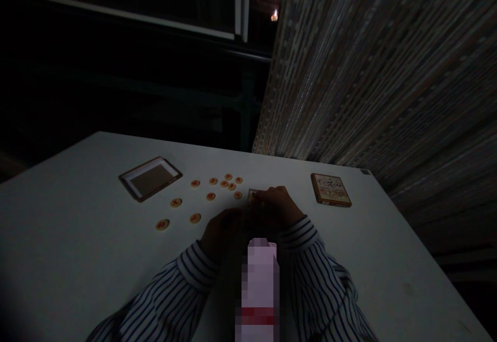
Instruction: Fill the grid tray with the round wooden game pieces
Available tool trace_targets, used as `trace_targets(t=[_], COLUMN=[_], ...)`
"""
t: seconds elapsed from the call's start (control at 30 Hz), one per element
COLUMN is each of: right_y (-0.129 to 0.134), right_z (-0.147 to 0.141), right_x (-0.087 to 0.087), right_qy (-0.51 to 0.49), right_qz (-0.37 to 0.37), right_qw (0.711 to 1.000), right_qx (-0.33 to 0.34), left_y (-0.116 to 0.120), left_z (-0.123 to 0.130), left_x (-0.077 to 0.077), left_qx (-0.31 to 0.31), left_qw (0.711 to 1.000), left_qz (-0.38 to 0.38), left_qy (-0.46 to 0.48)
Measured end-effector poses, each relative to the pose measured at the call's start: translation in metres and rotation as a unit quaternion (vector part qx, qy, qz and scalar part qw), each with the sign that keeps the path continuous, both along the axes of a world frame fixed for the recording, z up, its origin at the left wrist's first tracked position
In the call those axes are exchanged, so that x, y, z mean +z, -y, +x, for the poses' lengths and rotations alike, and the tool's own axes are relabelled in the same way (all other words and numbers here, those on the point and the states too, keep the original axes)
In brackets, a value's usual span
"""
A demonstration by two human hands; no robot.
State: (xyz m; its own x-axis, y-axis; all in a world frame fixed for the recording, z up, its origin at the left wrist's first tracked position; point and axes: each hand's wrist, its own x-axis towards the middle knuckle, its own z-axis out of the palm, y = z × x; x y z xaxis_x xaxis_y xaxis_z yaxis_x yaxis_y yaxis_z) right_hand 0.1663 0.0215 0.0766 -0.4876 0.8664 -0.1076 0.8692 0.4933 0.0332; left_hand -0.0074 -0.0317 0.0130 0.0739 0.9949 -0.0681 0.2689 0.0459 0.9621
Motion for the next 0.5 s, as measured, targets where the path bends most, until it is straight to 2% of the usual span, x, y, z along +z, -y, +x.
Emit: trace_targets(t=[0.23, 0.5], right_y=[0.004, 0.002], right_z=[-0.012, -0.011], right_x=[0.007, -0.002], right_qy=[0.0, 0.02], right_qz=[-0.031, -0.025], right_qw=[0.999, 0.999], right_qx=[0.027, 0.036], left_y=[-0.001, -0.002], left_z=[-0.001, 0.0], left_x=[-0.004, -0.002], left_qx=[0.005, 0.005], left_qw=[1.0, 1.0], left_qz=[0.012, 0.007], left_qy=[-0.012, -0.011])
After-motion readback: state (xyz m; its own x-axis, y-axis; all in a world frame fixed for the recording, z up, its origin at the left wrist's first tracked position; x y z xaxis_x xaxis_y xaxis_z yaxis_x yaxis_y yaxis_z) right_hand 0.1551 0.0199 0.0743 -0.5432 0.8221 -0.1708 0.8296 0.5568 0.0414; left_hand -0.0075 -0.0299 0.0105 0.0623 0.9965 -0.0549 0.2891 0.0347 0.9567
